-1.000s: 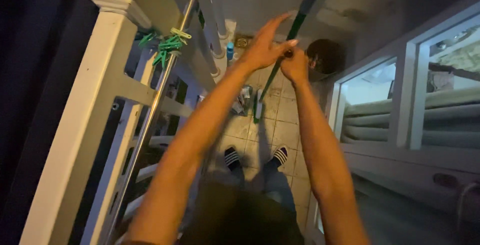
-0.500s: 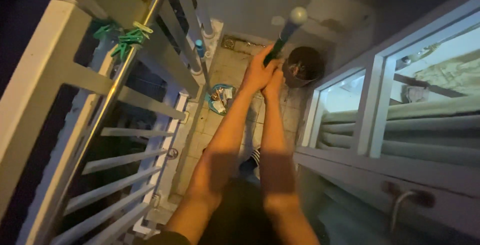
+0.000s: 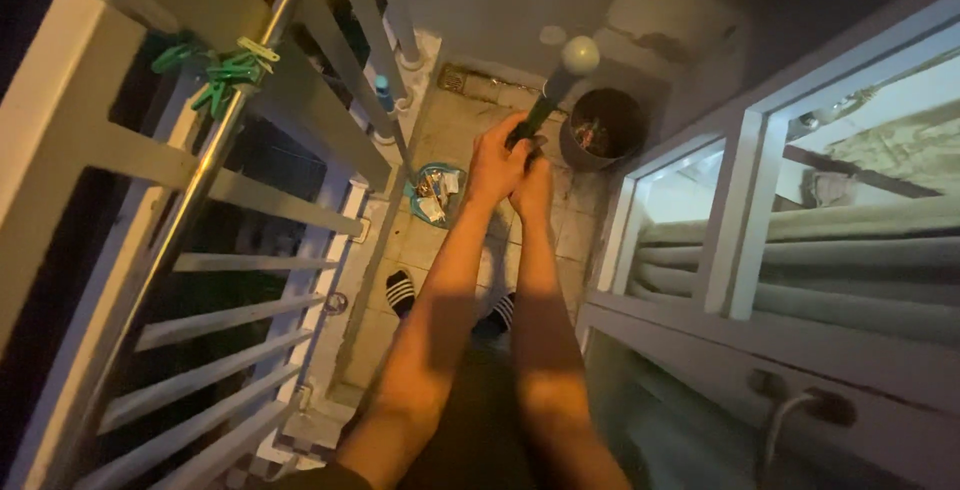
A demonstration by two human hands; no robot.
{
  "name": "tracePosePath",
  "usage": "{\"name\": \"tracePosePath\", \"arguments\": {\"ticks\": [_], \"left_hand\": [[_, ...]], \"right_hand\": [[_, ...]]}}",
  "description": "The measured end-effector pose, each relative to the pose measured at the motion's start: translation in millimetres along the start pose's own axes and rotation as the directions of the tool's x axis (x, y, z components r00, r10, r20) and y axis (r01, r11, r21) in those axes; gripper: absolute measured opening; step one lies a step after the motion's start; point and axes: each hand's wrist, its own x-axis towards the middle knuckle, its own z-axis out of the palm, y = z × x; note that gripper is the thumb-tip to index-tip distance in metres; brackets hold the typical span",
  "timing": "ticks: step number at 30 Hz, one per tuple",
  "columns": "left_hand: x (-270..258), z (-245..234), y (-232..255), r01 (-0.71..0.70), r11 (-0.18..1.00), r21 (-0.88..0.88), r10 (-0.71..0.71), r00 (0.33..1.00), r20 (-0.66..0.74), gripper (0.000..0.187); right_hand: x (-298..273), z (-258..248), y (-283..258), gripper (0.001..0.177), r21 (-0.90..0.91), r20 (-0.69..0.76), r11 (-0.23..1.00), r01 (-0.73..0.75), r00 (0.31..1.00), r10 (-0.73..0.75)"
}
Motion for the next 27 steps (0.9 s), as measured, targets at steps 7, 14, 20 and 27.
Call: {"name": "tracePosePath", "arguments": {"ticks": [7,14,20,27], "left_hand": [[8,-23,6,0.016,0.997,-0.074,-0.012,0.999,0.051,0.036],[12,-27,9,-0.139,0.99,0.036,0.138,0.99,0.039,0.027],[16,-26,4,-0.074,0.997,-0.022,0.075,0.993,0.086,0.025],[20,-34,0,-0.008,1.0,0.011,0.006,0.996,0.093,0.024]], "right_hand": [[-2,13,-18,0.028,-0.088,-0.063,0.996,-0.029,0.998,0.023],[-8,10,-40,0.028,-0.221,-0.176,0.975,-0.002,0.984,-0.038],[-9,-1,-42,0.037,-0.199,-0.168,0.978,0.068,0.98,-0.102],[-1,0,-42,0.035,-0.22,-0.142,0.976,0.005,0.989,-0.037]]}}
